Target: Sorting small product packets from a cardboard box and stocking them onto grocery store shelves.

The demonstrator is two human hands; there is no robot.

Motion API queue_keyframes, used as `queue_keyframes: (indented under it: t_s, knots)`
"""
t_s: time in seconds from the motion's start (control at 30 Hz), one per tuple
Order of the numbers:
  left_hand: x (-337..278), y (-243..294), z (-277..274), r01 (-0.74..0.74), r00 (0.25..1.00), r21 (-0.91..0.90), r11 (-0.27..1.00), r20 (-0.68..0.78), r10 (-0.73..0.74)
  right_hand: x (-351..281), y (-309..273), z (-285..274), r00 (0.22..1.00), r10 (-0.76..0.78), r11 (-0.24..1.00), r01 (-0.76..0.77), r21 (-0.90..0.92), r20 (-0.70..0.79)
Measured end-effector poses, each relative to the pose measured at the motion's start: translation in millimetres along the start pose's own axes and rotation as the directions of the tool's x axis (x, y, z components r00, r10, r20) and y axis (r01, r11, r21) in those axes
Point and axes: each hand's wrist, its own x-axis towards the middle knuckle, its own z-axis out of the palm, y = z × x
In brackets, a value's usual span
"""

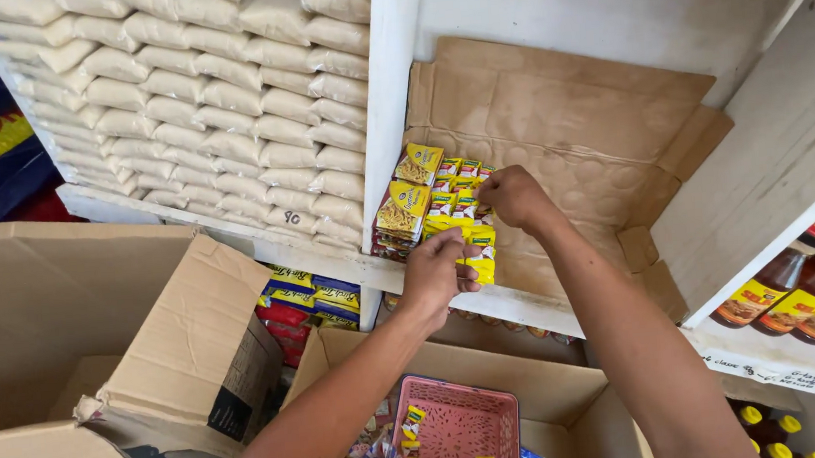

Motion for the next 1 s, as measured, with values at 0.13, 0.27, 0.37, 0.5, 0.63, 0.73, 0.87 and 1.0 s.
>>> queue_keyframes:
  t_s: [0.13, 0.27, 0.37, 0.5, 0.63, 0.73, 0.87, 1.0]
  knots:
    - [-0.9, -0.6, -1.0, -0.039, 0.999, -0.014, 0.999, 0.013, 0.039, -7.7, -18.8, -0.3, 0.999, 0.004, 0.991, -0.009, -0.132, -0.036]
    - [-6.9, 0.6, -0.4, -0.063, 0.998, -0.030, 0.998, 0.019, 0.064, -11.3, -20.4, 1.2, 0.999, -0.003, 0.992, -0.002, -0.123, -0.043]
    - [-9.2, -0.6, -1.0, -0.096, 0.995, -0.018, 0.995, 0.015, 0.096, -15.6, -22.7, -0.4, 0.993, -0.056, 0.991, 0.043, -0.124, -0.103]
    - [-22.7, 0.9, -2.8, -0.212, 0.977, 0.066, 0.975, 0.002, 0.213, -24.9, -17.6, -11.6, 0.947, -0.146, 0.980, 0.178, 0.089, -0.285]
    - [-48.5, -34.9, -37.0, -0.313, 0.947, 0.133, 0.940, 0.121, 0.298, -111.8, -46.1, -29.7, 0.983, -0.076, 0.968, 0.114, 0.225, -0.168]
    - [-65.2, -91.5, -76.7, -0.118, 0.983, 0.183, 0.976, 0.159, 0.089, -169.1, -8.5, -1.7, 0.956, 0.120, 0.920, -0.208, 0.332, 0.268]
    - [-75.3, -158.8, -111.7, 0.062, 0.991, 0.436, 0.898, 0.082, -0.108, -214.8, 44.0, 48.0, 0.806, -0.040, 0.958, -0.137, 0.252, 0.590]
    - [-66.0, -178.5, -113.7, -0.257, 0.965, 0.732, 0.630, 0.231, 0.124, -230.6, 73.3, 77.7, 0.766, -0.069, 0.998, 0.062, 0.032, 0.639]
